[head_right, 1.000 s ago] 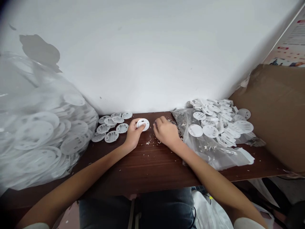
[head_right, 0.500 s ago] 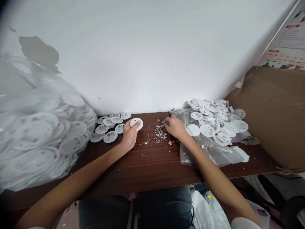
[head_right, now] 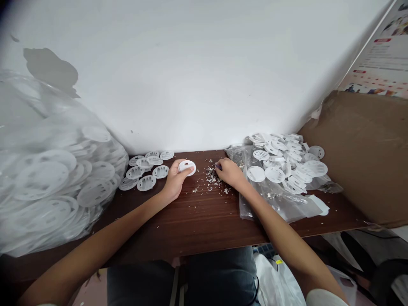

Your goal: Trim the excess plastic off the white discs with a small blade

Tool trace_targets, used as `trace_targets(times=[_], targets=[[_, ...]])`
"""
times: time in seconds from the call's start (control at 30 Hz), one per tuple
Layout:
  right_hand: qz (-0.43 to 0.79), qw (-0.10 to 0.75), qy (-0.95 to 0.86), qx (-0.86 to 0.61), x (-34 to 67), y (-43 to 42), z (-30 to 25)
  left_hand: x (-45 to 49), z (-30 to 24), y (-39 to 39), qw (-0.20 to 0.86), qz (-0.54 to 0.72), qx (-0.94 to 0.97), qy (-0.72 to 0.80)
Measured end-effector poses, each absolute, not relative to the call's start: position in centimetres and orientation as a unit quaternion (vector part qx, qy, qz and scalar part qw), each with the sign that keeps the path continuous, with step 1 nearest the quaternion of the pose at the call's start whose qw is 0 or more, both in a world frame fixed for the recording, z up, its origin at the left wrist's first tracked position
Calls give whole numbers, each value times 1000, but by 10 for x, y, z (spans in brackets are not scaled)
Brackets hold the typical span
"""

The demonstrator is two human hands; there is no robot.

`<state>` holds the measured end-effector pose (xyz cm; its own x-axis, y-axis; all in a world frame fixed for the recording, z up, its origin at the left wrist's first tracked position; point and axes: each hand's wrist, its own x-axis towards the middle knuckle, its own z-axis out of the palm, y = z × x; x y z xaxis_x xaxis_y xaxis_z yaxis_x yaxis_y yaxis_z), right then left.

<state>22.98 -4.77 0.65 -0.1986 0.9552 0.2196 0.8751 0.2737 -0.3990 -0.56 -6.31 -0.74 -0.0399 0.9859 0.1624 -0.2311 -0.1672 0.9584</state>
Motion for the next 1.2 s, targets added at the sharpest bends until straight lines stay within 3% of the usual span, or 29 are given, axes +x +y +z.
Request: trace_targets(times=[0.2,0.4,0.5,0.8,1.0,1.2], targets=[[152,308,-719,-604,237,-44,13,-6,-11,-64,457,579,561,376],[509,436,-569,-476,241,-50,31,-4,-9,-68,431,578,570,394],[586,451,-522,-424,240,-52,35,-1,-7,-74,440,558,594,377],[594,459,-519,-410,233,-56,33,-6,1,-83,237,513,755,331],[580,450,-536,-417,222,-63,37,-3,-1,-88,192,485,788,327],[577,437,-563,-399,216,-66,30,-1,0,-94,224,484,785,315]])
